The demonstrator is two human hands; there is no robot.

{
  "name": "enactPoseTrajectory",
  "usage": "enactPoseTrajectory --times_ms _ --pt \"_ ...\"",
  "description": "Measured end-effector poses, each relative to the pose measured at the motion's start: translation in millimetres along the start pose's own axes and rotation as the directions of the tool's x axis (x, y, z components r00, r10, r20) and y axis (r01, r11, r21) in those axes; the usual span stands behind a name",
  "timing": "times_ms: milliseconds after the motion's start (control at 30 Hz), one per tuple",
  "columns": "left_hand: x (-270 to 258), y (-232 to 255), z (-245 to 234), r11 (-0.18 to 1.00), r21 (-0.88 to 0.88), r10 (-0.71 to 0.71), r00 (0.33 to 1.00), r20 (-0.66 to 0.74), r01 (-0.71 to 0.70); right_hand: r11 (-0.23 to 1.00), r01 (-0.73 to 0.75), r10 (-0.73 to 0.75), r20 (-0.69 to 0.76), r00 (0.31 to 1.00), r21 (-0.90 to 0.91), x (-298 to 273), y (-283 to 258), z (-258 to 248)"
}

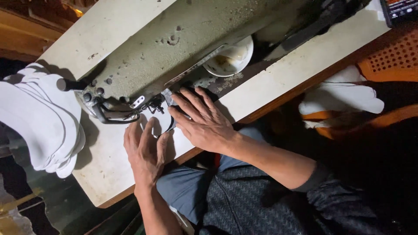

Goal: Sewing the edges of shoe insoles using an industrial sewing machine

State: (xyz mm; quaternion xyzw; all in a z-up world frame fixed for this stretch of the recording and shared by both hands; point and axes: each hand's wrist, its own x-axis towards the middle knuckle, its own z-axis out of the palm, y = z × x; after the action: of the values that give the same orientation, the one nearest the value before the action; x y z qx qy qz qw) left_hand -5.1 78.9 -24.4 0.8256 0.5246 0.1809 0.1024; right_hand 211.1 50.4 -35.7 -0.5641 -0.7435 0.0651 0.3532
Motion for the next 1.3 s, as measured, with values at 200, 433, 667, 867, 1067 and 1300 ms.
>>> enactPoseTrajectory --times_ms 200,433,667,867,1067,1300 --pt "2.7 6.8 -1.5 0.998 0.061 -0.003 1.000 0.006 0.003 0.999 -0.012 0.012 0.008 1.000 0.039 -2.5 2.0 2.2" --pt "0.6 -22.5 13.0 1.000 0.023 -0.017 1.000 0.004 0.017 0.999 -0.016 0.014 0.035 0.999 0.051 -2.3 1.1 -0.5" --pt "18.3 -21.3 -1.5 0.993 -0.113 -0.020 0.998 0.054 0.026 0.998 -0.012 0.011 0.017 1.000 0.054 -3.5 0.9 0.0" --pt "14.3 -30.7 7.3 0.993 -0.105 -0.038 0.997 0.065 0.045 0.998 -0.021 0.019 0.038 0.999 0.062 -2.9 1.3 -0.7" --pt "14.9 -35.5 13.5 0.996 -0.094 -0.008 1.000 0.027 0.010 0.999 0.004 -0.005 0.025 1.000 0.035 -1.8 0.0 -0.4" --pt "20.6 -26.4 10.7 0.998 -0.062 0.014 0.999 -0.031 -0.016 1.000 0.028 -0.028 0.042 0.999 0.002 3.2 -3.0 -2.7"
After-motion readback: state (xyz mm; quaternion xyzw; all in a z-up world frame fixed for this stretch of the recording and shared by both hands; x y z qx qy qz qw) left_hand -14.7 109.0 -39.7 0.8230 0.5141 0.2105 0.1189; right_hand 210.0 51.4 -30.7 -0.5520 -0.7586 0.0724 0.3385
